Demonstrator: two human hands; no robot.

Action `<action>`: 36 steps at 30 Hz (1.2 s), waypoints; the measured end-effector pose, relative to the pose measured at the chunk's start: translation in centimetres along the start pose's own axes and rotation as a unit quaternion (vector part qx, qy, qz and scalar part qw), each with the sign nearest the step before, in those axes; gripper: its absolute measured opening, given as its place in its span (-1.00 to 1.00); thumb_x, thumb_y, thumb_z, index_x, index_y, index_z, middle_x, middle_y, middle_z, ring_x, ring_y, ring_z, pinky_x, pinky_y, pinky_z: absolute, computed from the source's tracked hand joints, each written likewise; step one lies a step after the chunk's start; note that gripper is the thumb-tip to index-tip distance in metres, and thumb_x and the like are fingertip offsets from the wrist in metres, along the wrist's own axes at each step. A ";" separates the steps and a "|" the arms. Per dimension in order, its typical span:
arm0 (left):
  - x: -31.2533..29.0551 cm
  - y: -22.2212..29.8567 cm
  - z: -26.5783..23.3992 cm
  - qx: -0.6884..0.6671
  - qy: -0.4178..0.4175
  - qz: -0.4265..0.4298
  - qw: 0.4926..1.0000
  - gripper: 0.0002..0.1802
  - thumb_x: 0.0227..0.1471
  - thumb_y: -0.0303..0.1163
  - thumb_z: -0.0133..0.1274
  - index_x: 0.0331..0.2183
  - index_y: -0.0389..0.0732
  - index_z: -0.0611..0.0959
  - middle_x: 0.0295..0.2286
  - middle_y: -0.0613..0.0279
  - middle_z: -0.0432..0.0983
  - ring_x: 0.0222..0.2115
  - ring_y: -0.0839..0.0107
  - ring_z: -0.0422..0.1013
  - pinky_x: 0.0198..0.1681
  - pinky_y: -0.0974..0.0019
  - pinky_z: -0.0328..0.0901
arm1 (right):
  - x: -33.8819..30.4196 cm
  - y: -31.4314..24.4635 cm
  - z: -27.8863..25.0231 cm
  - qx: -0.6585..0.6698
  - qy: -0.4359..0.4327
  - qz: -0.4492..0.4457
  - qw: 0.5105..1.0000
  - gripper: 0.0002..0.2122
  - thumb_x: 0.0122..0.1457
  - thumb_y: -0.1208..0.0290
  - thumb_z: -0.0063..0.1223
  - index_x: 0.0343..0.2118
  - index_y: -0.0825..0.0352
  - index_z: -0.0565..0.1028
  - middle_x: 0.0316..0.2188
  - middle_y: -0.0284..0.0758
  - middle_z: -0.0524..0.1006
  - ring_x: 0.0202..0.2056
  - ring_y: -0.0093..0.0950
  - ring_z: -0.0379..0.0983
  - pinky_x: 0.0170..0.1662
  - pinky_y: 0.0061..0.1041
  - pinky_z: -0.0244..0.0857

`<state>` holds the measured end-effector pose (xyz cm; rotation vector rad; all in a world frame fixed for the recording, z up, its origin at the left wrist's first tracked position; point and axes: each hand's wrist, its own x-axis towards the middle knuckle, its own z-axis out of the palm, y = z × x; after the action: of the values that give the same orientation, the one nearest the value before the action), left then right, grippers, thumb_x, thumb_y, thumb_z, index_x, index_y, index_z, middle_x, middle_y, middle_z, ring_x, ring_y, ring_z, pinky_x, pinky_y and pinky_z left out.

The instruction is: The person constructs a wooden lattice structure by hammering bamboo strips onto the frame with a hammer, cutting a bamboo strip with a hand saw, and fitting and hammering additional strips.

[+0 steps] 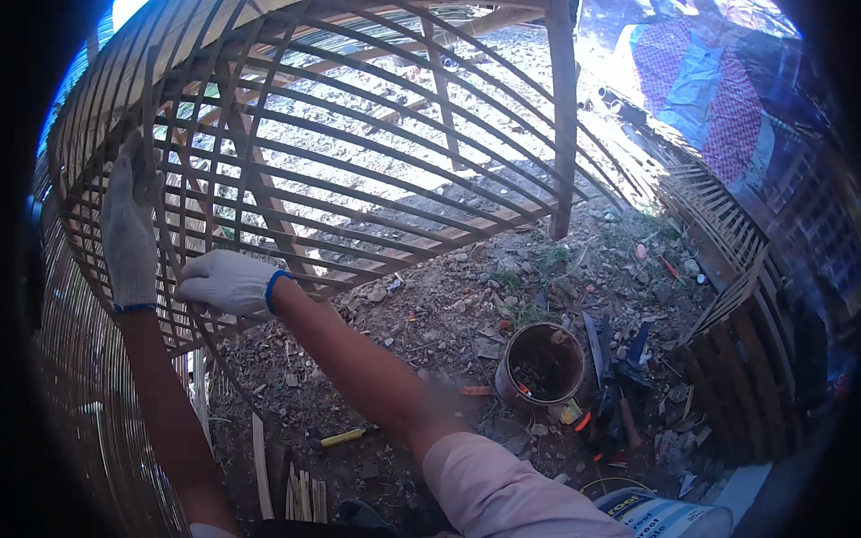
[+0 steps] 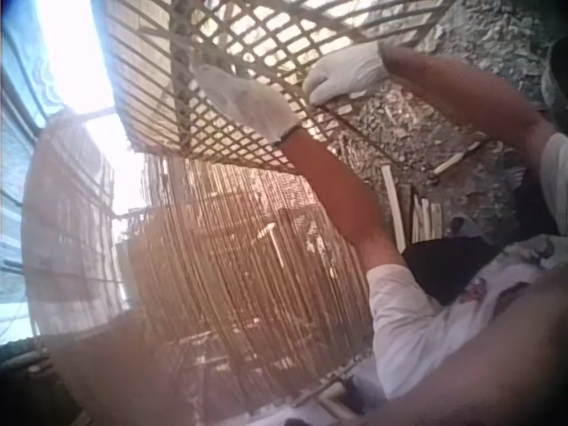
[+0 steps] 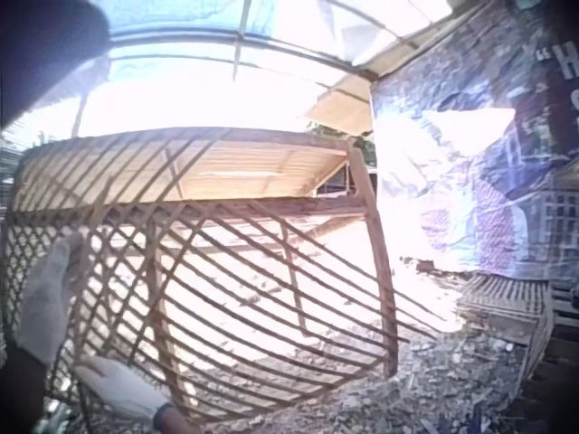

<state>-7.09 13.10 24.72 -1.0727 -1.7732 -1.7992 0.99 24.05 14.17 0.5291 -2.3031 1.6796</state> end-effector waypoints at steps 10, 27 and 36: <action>-16.1 -11.2 -7.1 0.151 -0.252 -0.229 0.928 -0.45 0.42 -0.03 -0.08 0.11 -0.29 0.65 -0.02 0.12 0.64 -0.01 0.33 0.52 0.08 0.28 0.36 | -1.5 -1.3 -9.1 0.090 0.368 -0.001 0.925 -0.68 0.37 0.19 0.04 -0.21 0.41 0.60 -0.55 -0.51 0.38 -0.53 -0.69 0.30 -0.33 -0.61 0.40; -22.0 -17.4 -8.9 0.036 -0.273 -0.407 0.871 -0.65 0.32 -0.23 0.06 -0.02 -0.27 0.69 -0.30 0.29 0.65 -0.38 0.55 0.52 -0.30 0.38 0.41 | -0.6 2.1 -9.1 0.087 0.412 0.042 0.906 -0.68 0.35 0.19 0.02 -0.24 0.41 0.60 -0.47 -0.44 0.43 -0.39 -0.63 0.39 -0.26 -0.50 0.47; -24.5 -21.9 -7.0 0.001 -0.149 -0.407 0.901 -0.65 0.32 -0.23 0.10 -0.01 -0.23 0.72 -0.35 0.32 0.64 -0.38 0.57 0.54 -0.34 0.43 0.40 | 0.6 3.7 -8.3 0.039 0.440 0.049 0.896 -0.66 0.39 0.21 0.05 -0.11 0.45 0.63 -0.43 -0.43 0.53 -0.43 -0.68 0.44 -0.34 -0.63 0.40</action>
<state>-9.58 3.33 -7.38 -0.6516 -2.6908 -2.1394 -1.29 32.88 13.75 -0.3122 -1.6016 1.5832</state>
